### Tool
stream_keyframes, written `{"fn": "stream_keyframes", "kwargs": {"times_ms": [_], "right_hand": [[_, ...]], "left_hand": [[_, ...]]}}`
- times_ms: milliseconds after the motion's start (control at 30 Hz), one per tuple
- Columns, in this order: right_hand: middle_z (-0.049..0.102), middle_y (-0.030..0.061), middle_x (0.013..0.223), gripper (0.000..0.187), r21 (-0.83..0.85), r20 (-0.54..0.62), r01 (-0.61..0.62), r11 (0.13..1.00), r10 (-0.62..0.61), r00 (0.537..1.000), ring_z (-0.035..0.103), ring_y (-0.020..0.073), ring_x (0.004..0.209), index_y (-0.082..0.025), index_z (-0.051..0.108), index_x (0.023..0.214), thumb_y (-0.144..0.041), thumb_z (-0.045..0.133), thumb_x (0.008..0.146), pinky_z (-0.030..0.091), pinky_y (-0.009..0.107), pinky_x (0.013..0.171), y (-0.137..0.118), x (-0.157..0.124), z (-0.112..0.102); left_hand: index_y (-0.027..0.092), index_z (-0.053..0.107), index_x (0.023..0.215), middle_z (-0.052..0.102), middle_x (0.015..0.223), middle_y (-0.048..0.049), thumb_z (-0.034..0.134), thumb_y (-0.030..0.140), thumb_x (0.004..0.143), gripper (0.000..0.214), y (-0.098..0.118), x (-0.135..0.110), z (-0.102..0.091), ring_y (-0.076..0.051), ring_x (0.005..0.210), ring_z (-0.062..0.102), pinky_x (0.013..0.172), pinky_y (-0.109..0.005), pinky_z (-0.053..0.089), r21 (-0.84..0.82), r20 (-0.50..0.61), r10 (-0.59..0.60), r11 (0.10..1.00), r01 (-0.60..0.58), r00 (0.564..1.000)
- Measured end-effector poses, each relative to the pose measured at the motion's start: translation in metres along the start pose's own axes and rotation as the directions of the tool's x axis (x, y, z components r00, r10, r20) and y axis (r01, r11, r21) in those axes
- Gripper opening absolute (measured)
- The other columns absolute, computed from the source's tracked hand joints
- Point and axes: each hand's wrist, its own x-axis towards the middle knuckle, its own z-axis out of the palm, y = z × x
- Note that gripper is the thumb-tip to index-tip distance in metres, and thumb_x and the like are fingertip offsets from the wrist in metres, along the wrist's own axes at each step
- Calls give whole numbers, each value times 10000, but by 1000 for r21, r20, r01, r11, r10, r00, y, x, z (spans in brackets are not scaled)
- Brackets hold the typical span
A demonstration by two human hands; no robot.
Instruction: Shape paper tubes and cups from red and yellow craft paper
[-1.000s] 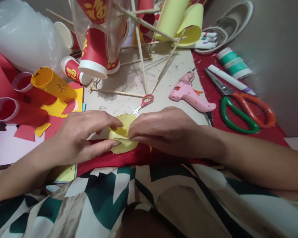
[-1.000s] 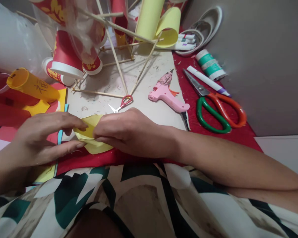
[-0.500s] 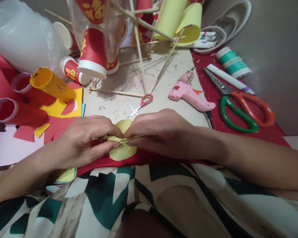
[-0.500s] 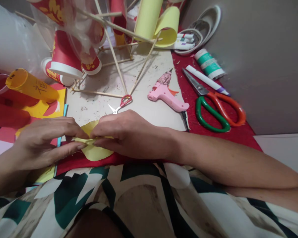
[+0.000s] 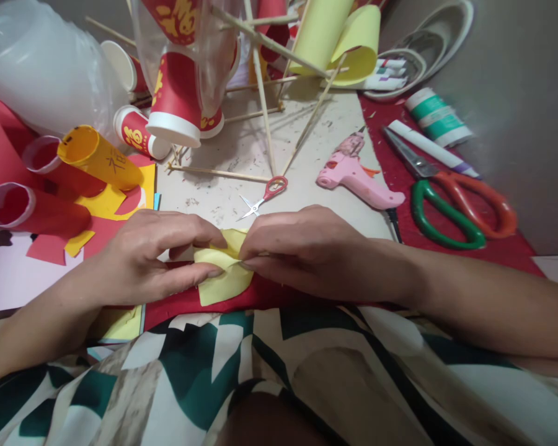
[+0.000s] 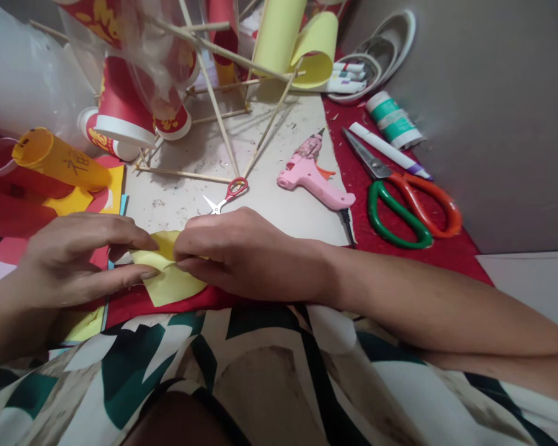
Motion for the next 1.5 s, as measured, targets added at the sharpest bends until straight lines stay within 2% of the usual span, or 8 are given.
{"fn": "stream_keyframes", "kwargs": {"times_ms": [167, 267, 367, 600, 767, 1000, 1333, 1500], "right_hand": [[681, 44, 874, 169, 6, 41, -45, 999, 44, 998, 567, 104, 755, -143, 641, 951, -210, 512, 1035, 413, 212, 677, 0, -1, 0], [694, 43, 880, 185, -9, 50, -58, 998, 58, 997, 565, 108, 746, -153, 627, 958, -232, 484, 1046, 415, 218, 678, 1, -1, 1], [682, 35, 843, 199, -12, 41, -51, 999, 51, 998, 550, 104, 725, -149, 628, 945, -244, 486, 1046, 413, 211, 666, 1, 0, 1], [671, 3, 763, 126, 53, -54, -15, 998, 18, 998, 510, 65, 629, -117, 678, 922, -221, 640, 983, 383, 183, 605, 0, 0, 5], [678, 10, 761, 111, 89, -88, 4, 996, 4, 996, 555, 65, 659, -125, 691, 896, -179, 636, 976, 405, 170, 616, 0, 0, 8], [652, -3, 751, 101, 67, -100, 14, 998, -7, 995, 544, 67, 660, -156, 652, 883, -163, 610, 975, 393, 176, 606, 0, -1, 9], [668, 14, 777, 122, 4, -101, 18, 1000, -18, 995, 555, 84, 680, -152, 656, 870, -156, 584, 968, 411, 190, 621, 0, -3, 12], [647, 9, 763, 93, 31, -146, 17, 999, -12, 989, 530, 74, 659, -131, 677, 917, -205, 645, 965, 394, 184, 599, 1, -4, 13]], "left_hand": [[196, 645, 1021, 708, 751, 2, 742, 309, 907, 188, -4, 0, -1, -97, 590, 611, 576, -197, 447, 53, -4, -9, 999, 9, 1000], [194, 649, 1029, 694, 740, 14, 756, 318, 895, 212, -9, 2, -3, -81, 562, 584, 550, -186, 440, 13, 8, 4, 1000, -4, 1000], [208, 655, 1000, 707, 805, 18, 762, 261, 888, 164, -8, 2, -6, -78, 627, 635, 606, -174, 487, -64, 2, -8, 998, 8, 1000], [203, 661, 1025, 717, 835, -2, 733, 181, 903, 144, 2, 2, -3, -96, 700, 666, 660, -195, 515, -115, 27, -22, 993, 25, 999], [202, 668, 1022, 722, 819, 3, 756, 239, 892, 161, 2, 3, 0, -84, 662, 650, 630, -175, 499, -112, 25, -21, 993, 24, 999], [204, 661, 983, 708, 776, 13, 740, 260, 905, 124, 6, 3, 2, -87, 640, 646, 625, -173, 494, -40, 7, -43, 998, 43, 999], [179, 680, 902, 703, 757, 15, 735, 204, 887, 62, 10, 5, 6, -74, 621, 628, 600, -158, 492, -142, 5, -127, 982, 126, 992], [167, 685, 893, 701, 738, 12, 712, 189, 895, 35, 13, 6, 8, -78, 603, 629, 568, -162, 481, -144, 20, -139, 979, 141, 990]]}}
